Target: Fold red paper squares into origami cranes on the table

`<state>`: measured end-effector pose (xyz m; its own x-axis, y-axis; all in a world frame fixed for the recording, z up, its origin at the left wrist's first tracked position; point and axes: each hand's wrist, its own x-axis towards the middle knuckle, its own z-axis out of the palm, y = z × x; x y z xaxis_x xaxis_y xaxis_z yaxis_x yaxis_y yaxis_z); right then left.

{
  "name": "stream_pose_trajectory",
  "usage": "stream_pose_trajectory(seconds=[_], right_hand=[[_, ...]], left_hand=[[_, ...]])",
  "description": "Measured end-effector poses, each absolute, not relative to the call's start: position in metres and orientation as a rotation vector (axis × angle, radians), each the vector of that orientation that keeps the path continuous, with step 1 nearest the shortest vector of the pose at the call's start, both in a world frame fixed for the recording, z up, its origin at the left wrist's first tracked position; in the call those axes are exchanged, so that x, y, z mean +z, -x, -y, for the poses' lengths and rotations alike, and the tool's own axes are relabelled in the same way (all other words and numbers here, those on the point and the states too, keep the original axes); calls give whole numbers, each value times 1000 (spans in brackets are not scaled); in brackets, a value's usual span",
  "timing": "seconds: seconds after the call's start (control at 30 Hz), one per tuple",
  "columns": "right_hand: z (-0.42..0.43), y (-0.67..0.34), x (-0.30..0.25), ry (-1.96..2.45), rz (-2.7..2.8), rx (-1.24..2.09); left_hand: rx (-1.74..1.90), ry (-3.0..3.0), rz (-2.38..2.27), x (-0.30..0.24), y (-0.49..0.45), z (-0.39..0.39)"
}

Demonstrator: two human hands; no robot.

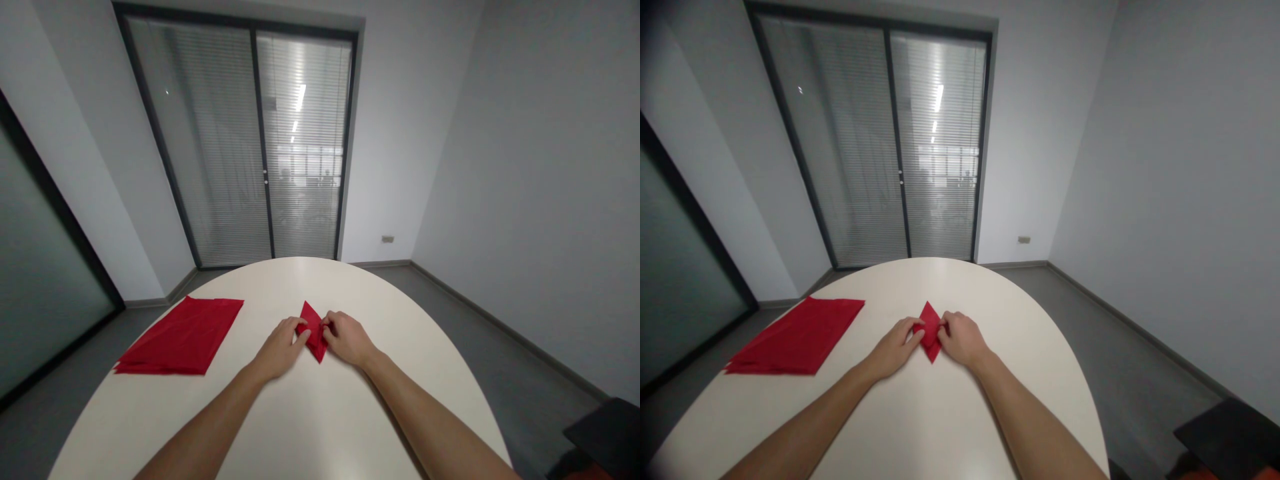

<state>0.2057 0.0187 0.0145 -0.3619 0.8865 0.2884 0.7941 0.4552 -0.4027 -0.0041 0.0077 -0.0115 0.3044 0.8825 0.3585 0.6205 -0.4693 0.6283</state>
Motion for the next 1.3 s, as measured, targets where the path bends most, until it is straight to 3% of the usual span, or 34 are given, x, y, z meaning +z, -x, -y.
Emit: stream_pose_trajectory(seconds=[1.3], right_hand=[[-21,-205,10,1364,2190,376]], left_hand=[[932,-2277,-1769,2,-4,3]])
